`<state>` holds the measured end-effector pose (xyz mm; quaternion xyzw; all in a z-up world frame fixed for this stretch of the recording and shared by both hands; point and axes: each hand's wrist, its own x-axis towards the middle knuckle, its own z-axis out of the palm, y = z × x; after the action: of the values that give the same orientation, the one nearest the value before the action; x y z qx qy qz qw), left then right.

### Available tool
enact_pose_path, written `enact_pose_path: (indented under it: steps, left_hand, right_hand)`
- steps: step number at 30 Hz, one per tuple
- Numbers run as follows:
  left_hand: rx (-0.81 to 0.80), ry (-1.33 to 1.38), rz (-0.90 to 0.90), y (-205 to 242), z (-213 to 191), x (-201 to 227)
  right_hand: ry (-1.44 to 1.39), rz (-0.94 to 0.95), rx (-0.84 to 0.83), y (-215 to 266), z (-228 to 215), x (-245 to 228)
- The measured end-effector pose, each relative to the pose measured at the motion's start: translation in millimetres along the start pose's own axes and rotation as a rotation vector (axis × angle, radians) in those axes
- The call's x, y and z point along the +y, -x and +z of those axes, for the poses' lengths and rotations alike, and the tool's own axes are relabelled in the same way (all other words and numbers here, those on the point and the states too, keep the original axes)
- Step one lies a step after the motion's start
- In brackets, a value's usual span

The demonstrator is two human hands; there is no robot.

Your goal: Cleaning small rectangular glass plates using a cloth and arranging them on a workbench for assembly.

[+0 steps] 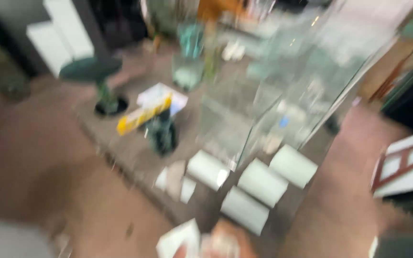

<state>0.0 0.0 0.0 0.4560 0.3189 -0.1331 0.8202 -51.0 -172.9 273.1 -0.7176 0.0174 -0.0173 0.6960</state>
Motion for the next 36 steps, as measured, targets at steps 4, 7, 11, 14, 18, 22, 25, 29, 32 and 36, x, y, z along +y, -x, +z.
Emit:
enact_pose_path:
  steps: [4, 7, 11, 14, 18, 22, 25, 29, 32, 36]
  left_hand:
    - [0.1, -0.007, -0.271, 241.4, 97.4, 208.7]
    - [0.04, 0.04, -0.235, 237.1, 85.0, 198.1]
    - [0.192, 0.098, -0.208, 228.3, 78.4, 220.8]
    - [0.212, 0.063, -0.184, 216.1, 67.3, 228.1]
    - [0.27, 0.174, -0.154, 222.0, 68.2, 241.8]
    - [0.158, -0.067, -0.17, 228.0, 67.9, 236.3]
    - [-0.082, -0.148, -0.063, 217.3, 56.7, 196.9]
    - [-0.162, -0.184, 0.031, 222.4, 60.2, 179.5]
    - [-0.186, -0.608, 0.346, 221.0, 52.1, 171.8]
    - [-0.141, -0.909, 0.694, 221.7, 46.8, 172.0]
  right_hand:
    - [0.027, -0.02, 0.056, -27.1, 12.4, -41.1]
    - [0.1, -0.058, 0.032, 4.9, 17.1, -58.0]
    - [0.011, 0.036, -0.16, 35.3, 15.4, -32.7]
    - [-0.066, -0.074, -0.316, 39.2, 7.1, -28.1]
    - [-0.31, 0.051, -0.283, 36.7, -13.6, -5.7]
    - [-0.136, -0.04, -0.275, 12.7, -25.3, 3.0]
    - [0.058, 0.029, -0.211, -9.3, -16.5, -23.3]
    - [0.137, -0.004, -0.179, -22.6, -1.3, -28.5]
    - [0.214, -0.023, -0.184, -15.9, 1.1, -20.5]
    - [0.442, -0.116, -0.26, 4.7, 5.0, -9.8]
